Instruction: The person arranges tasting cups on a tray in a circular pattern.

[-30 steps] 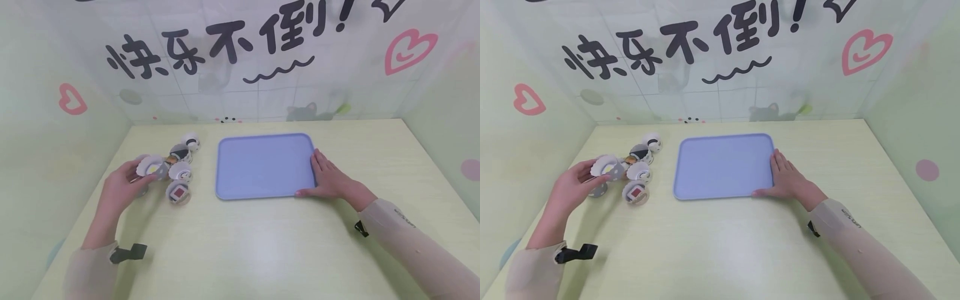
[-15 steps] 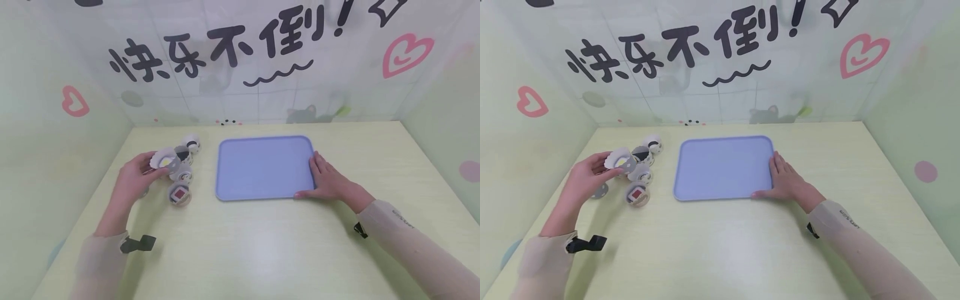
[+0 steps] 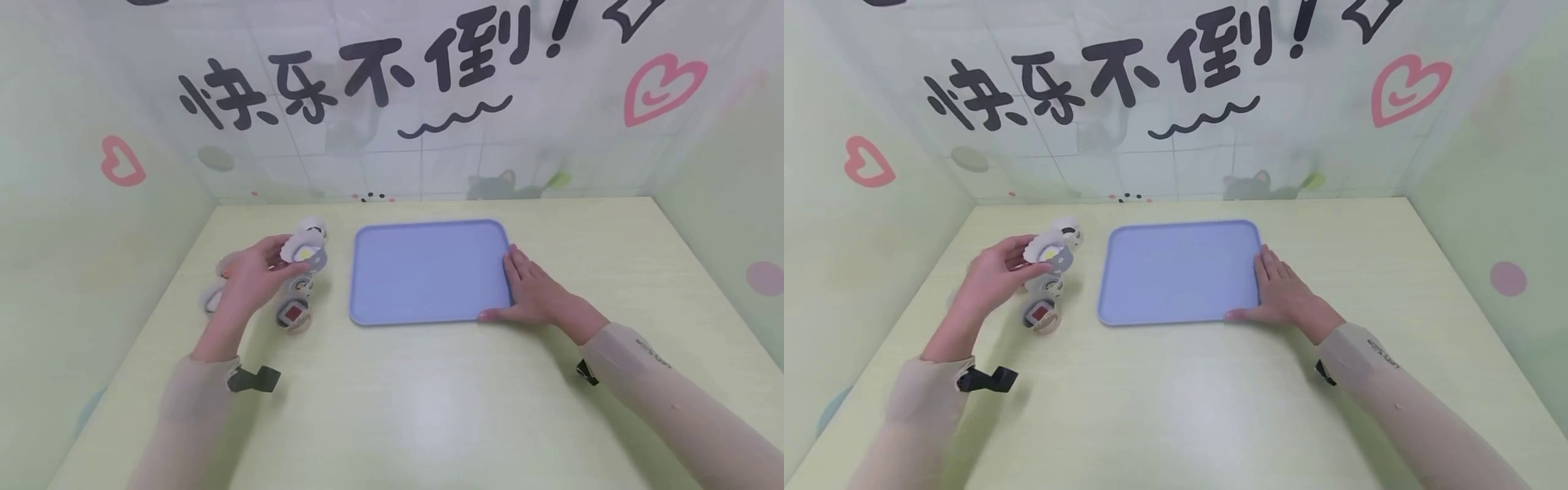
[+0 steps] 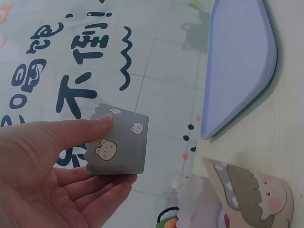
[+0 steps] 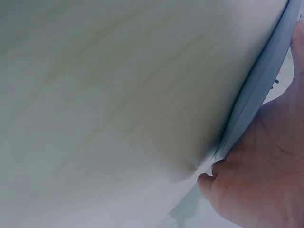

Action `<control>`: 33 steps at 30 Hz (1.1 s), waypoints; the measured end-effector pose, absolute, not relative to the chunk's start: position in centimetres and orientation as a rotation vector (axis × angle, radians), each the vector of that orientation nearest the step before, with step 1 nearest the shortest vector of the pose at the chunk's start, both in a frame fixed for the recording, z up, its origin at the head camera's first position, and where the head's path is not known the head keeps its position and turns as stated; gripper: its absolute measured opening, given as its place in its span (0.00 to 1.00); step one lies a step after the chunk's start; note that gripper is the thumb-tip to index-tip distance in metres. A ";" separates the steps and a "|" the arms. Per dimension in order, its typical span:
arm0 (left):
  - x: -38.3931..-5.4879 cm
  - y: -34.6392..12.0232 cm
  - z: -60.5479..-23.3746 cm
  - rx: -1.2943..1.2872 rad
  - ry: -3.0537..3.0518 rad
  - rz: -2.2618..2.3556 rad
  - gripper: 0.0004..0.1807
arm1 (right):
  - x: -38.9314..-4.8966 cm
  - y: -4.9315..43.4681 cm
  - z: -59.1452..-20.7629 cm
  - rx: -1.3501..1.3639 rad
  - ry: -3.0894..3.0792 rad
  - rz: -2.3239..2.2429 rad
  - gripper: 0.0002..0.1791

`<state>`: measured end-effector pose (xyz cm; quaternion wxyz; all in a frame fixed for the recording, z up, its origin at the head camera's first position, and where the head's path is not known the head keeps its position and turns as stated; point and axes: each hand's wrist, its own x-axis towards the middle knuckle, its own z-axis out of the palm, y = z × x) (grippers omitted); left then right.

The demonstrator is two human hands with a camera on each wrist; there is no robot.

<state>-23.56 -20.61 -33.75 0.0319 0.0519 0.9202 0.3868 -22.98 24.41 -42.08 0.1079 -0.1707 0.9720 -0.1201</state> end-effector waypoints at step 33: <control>-28.5 -11.4 -36.7 0.367 2.818 1.185 0.36 | -23.1 24.4 -42.5 -0.502 2.866 -0.337 0.71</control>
